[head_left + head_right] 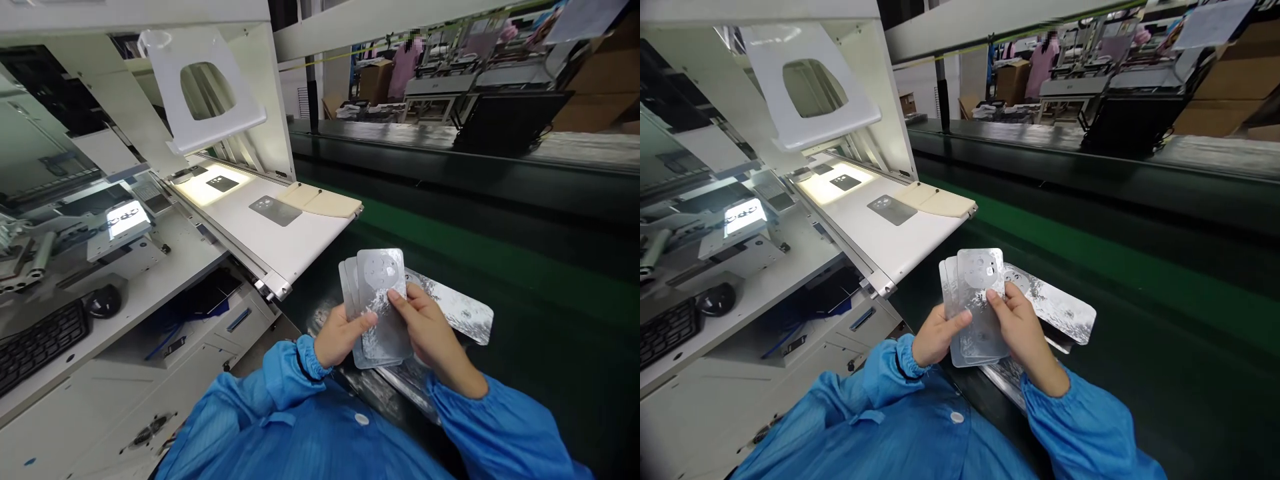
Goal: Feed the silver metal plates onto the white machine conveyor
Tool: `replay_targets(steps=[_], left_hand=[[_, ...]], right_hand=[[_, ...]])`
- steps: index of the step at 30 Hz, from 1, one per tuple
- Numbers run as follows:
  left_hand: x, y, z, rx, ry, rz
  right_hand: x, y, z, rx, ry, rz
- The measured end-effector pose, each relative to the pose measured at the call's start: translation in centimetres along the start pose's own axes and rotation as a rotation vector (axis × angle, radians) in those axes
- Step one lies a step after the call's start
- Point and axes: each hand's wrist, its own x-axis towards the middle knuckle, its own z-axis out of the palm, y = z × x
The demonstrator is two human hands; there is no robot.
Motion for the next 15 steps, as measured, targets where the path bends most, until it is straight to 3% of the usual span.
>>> replay_targets(steps=[5,12,15], left_hand=[[0.0,-1.0,-0.7,-0.053,-0.018,-0.056],[0.2,-2.8,-1.9,-0.289,-0.203,-0.257],[-0.1,-4.0,-2.1,-0.327,-0.223,-0.247]], right_hand=[[-0.3,0.8,1.0,-0.025,-0.023,-0.072],[-0.9,0.1,1.2,0.01,-0.109,0.1],[-0.8,0.3,1.1,-0.13,-0.153,0.117]])
